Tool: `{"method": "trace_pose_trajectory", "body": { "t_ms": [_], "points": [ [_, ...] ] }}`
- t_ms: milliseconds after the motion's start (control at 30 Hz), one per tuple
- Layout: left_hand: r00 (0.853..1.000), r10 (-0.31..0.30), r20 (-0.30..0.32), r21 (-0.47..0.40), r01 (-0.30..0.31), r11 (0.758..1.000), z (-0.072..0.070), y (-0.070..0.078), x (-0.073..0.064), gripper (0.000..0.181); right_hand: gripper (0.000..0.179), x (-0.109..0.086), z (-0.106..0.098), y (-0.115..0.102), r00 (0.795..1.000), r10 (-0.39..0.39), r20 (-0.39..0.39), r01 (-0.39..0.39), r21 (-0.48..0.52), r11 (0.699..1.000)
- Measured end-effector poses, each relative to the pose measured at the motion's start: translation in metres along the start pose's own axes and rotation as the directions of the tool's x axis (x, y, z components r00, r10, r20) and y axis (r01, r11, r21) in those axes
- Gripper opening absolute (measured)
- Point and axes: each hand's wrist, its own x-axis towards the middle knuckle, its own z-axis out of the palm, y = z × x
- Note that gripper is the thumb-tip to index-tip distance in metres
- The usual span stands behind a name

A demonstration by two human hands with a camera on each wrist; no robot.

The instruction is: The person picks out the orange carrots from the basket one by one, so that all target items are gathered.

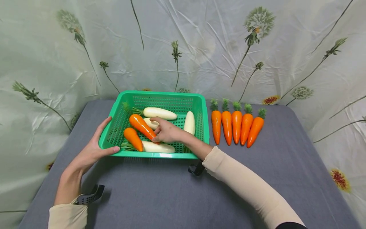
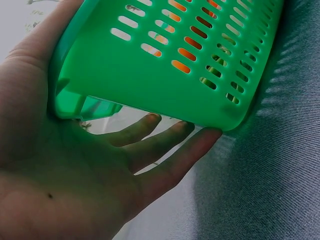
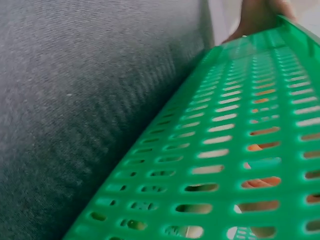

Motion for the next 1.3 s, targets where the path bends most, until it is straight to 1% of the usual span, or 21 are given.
{"method": "trace_pose_trajectory", "body": {
  "t_ms": [167, 300, 500, 733, 900, 1000, 1033, 1200, 1267, 1300],
  "points": [
    [1.000, -0.001, 0.001, -0.003, 0.001, 1.000, 0.000, 0.000, -0.001, 0.108, 0.087, -0.005, -0.005, 0.000, 0.999, -0.026, 0.023, 0.023, 0.099, 0.995],
    [1.000, -0.006, -0.004, 0.001, 0.006, 1.000, 0.000, 0.001, -0.001, 0.108, 0.092, -0.010, -0.008, 0.001, 0.999, -0.036, 0.039, 0.028, 0.189, 0.982],
    [1.000, -0.007, -0.004, -0.004, 0.007, 1.000, 0.001, 0.001, 0.000, 0.108, 0.111, -0.015, -0.012, -0.001, 0.997, -0.038, 0.069, 0.015, 0.305, 0.952],
    [1.000, -0.004, -0.008, -0.018, 0.004, 1.000, 0.001, 0.000, 0.001, 0.108, 0.125, -0.023, -0.017, -0.001, 0.994, -0.037, 0.098, -0.008, 0.418, 0.908],
    [1.000, -0.005, -0.011, -0.009, 0.005, 1.000, 0.000, 0.000, 0.001, 0.108, 0.131, -0.028, -0.021, 0.001, 0.991, -0.053, 0.123, -0.010, 0.464, 0.886],
    [1.000, -0.005, -0.010, -0.008, 0.005, 1.000, 0.001, 0.000, 0.000, 0.108, 0.130, -0.031, -0.024, 0.004, 0.989, -0.067, 0.135, -0.007, 0.485, 0.875],
    [1.000, -0.005, -0.009, -0.009, 0.005, 1.000, 0.001, 0.000, 0.000, 0.108, 0.129, -0.031, -0.025, 0.005, 0.987, -0.071, 0.141, -0.006, 0.486, 0.874],
    [1.000, -0.008, -0.008, -0.010, 0.008, 1.000, 0.001, 0.000, 0.000, 0.107, 0.115, -0.035, -0.030, 0.013, 0.979, -0.105, 0.174, 0.017, 0.448, 0.894],
    [1.000, -0.010, -0.010, -0.009, 0.010, 1.000, 0.001, 0.000, 0.000, 0.107, 0.112, -0.036, -0.031, 0.015, 0.975, -0.127, 0.182, 0.033, 0.447, 0.894],
    [1.000, -0.011, -0.011, -0.007, 0.011, 1.000, 0.001, 0.000, 0.000, 0.107, 0.111, -0.037, -0.032, 0.017, 0.973, -0.136, 0.187, 0.037, 0.456, 0.889]
  ]
}}
